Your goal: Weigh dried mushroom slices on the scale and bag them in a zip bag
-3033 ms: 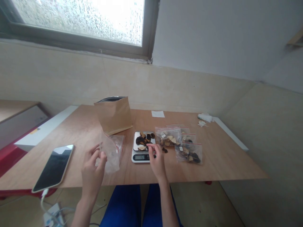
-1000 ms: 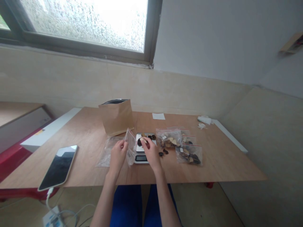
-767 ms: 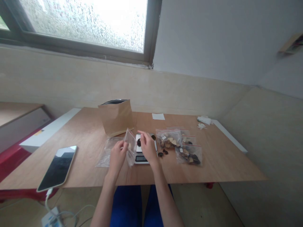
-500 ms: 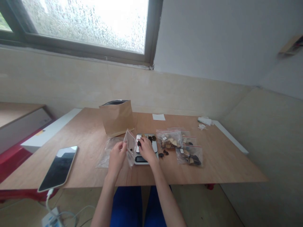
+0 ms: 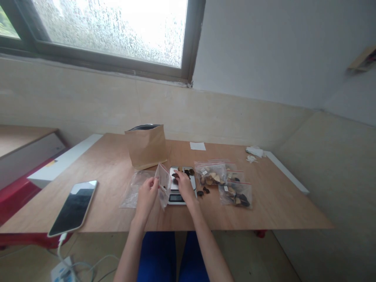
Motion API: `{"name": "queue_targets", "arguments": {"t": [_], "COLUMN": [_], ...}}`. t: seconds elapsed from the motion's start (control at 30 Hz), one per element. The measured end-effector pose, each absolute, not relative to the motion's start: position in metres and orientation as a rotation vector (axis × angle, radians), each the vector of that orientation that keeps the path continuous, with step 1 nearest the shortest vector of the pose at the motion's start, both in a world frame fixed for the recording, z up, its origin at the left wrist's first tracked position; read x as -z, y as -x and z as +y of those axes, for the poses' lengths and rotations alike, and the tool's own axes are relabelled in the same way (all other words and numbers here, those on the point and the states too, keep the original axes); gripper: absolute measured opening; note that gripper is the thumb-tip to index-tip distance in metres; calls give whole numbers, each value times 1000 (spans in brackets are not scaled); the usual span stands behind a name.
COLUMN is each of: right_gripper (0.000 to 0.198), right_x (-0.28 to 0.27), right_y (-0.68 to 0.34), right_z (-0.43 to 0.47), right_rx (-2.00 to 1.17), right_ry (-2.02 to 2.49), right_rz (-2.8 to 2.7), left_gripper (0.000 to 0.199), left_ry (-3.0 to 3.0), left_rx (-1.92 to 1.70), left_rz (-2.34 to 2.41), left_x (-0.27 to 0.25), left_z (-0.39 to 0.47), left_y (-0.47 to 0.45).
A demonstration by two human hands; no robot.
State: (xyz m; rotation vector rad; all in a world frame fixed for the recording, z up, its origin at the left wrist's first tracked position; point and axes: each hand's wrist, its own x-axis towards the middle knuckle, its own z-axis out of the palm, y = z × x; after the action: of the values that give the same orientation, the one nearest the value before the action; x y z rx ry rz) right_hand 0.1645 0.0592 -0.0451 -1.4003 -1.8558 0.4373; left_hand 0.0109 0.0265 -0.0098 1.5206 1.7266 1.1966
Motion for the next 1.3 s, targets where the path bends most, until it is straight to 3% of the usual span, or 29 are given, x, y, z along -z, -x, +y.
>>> {"name": "queue_targets", "arguments": {"t": [0.23,0.47,0.57,0.73,0.97,1.3], "right_gripper": [31,34,28,33,42,19], "right_x": [29,4,3,29,51,41], "right_y": [-159,-145,-150,-170,-178,-176], "right_z": [61,52,52,64,70,80], "right_rx": [-720,-925,-739,-233,-56,156], "right_ry": [1286,1112,1183,1478,1710,1747], "right_rz": [-1394,-1335,-1447,-1758,-2057,-2185], "left_gripper": [36,36,37,31,27,27], "left_ry": [-1539,-1558,-1544,-1529,-1578,-1511], "left_rx": [-1160,-1172,-1198,-1458,-1766,-1801], "left_rz": [1719,1711,1699,1678,1669,1580], "left_x": [19,22,24,40,67,74], "left_z": [27,26,25,28,39,41], "left_y": [-12,-11,-9,-11,-26,-32]}}
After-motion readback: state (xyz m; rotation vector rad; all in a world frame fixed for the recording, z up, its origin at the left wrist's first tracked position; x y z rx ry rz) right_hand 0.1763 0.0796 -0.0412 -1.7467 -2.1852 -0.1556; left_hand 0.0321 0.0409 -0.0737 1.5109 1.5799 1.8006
